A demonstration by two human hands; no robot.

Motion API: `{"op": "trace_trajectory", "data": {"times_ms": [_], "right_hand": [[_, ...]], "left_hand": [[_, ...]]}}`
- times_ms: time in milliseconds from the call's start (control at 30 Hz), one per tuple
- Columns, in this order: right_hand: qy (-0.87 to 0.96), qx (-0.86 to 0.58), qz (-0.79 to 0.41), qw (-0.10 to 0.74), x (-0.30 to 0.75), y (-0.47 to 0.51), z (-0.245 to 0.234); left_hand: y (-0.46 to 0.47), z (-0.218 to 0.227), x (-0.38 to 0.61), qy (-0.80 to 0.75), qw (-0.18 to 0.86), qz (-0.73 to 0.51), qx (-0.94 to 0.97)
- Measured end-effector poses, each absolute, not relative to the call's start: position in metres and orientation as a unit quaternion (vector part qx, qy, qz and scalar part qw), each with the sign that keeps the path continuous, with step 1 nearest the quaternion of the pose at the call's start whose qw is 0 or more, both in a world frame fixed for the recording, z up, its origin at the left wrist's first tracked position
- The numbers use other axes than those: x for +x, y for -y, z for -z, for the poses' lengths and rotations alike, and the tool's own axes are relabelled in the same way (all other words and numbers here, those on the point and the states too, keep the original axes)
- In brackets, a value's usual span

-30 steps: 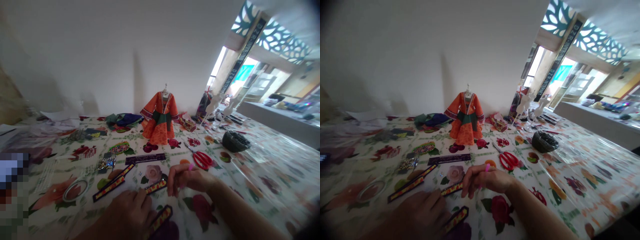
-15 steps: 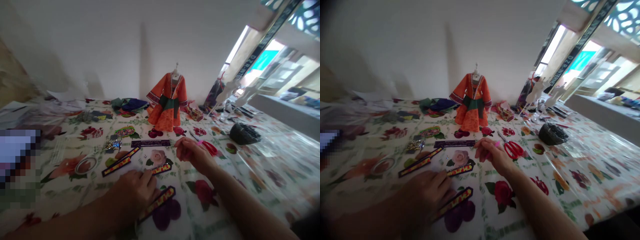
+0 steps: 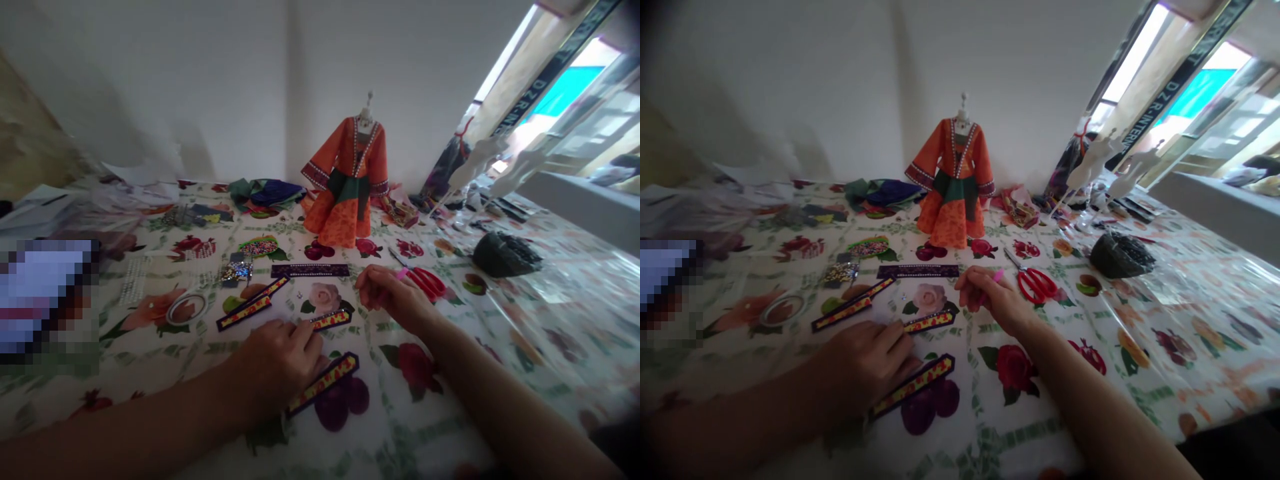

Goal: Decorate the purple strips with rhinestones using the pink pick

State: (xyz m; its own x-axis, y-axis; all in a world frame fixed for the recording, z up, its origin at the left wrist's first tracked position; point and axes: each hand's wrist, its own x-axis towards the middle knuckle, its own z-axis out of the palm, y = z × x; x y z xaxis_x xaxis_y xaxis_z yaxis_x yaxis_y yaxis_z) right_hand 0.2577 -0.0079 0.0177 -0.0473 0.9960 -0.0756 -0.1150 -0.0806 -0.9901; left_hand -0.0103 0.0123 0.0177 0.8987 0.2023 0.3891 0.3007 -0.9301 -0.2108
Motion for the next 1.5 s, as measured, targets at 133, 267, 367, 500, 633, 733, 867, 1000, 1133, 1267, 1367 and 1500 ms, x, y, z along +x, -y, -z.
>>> {"op": "trace_trajectory", "data": {"times_ms": [133, 267, 367, 500, 633, 733, 867, 1000, 1133, 1267, 1367, 1500], "right_hand": [[0.462, -0.476, -0.561, 0.495, 0.259, 0.008, -0.015], [0.467, -0.473, -0.565, 0.488, 0.261, 0.008, -0.013], [0.472, -0.473, -0.566, 0.483, 0.262, 0.008, -0.01], [0.476, -0.473, -0.564, 0.48, 0.263, 0.008, -0.008], [0.476, -0.469, -0.566, 0.483, 0.263, 0.007, -0.007], [0.47, -0.469, -0.568, 0.486, 0.262, 0.007, -0.007], [0.464, -0.469, -0.57, 0.49, 0.26, 0.007, -0.007], [0.462, -0.471, -0.568, 0.492, 0.258, 0.006, -0.008], [0.461, -0.47, -0.567, 0.495, 0.257, 0.006, -0.009], [0.455, -0.47, -0.574, 0.493, 0.257, 0.006, -0.008], [0.452, -0.467, -0.576, 0.496, 0.258, 0.007, -0.007], [0.453, -0.463, -0.578, 0.496, 0.258, 0.007, -0.006]], "left_hand": [[-0.012, -0.018, -0.01, 0.132, 0.139, 0.185, -0.964], [-0.012, -0.017, -0.01, 0.137, 0.145, 0.182, -0.963], [-0.012, -0.016, -0.01, 0.139, 0.146, 0.179, -0.963], [-0.011, -0.017, -0.011, 0.135, 0.144, 0.176, -0.964], [-0.011, -0.018, -0.011, 0.134, 0.142, 0.176, -0.965], [-0.011, -0.017, -0.01, 0.135, 0.139, 0.177, -0.965], [-0.01, -0.013, -0.009, 0.139, 0.138, 0.18, -0.964], [-0.01, -0.002, -0.009, 0.156, 0.137, 0.207, -0.956], [-0.013, 0.006, -0.009, 0.155, 0.141, 0.23, -0.95], [-0.013, 0.007, -0.009, 0.159, 0.135, 0.23, -0.951], [-0.012, 0.007, -0.008, 0.165, 0.128, 0.226, -0.951], [-0.011, 0.005, -0.008, 0.159, 0.13, 0.208, -0.956]]}}
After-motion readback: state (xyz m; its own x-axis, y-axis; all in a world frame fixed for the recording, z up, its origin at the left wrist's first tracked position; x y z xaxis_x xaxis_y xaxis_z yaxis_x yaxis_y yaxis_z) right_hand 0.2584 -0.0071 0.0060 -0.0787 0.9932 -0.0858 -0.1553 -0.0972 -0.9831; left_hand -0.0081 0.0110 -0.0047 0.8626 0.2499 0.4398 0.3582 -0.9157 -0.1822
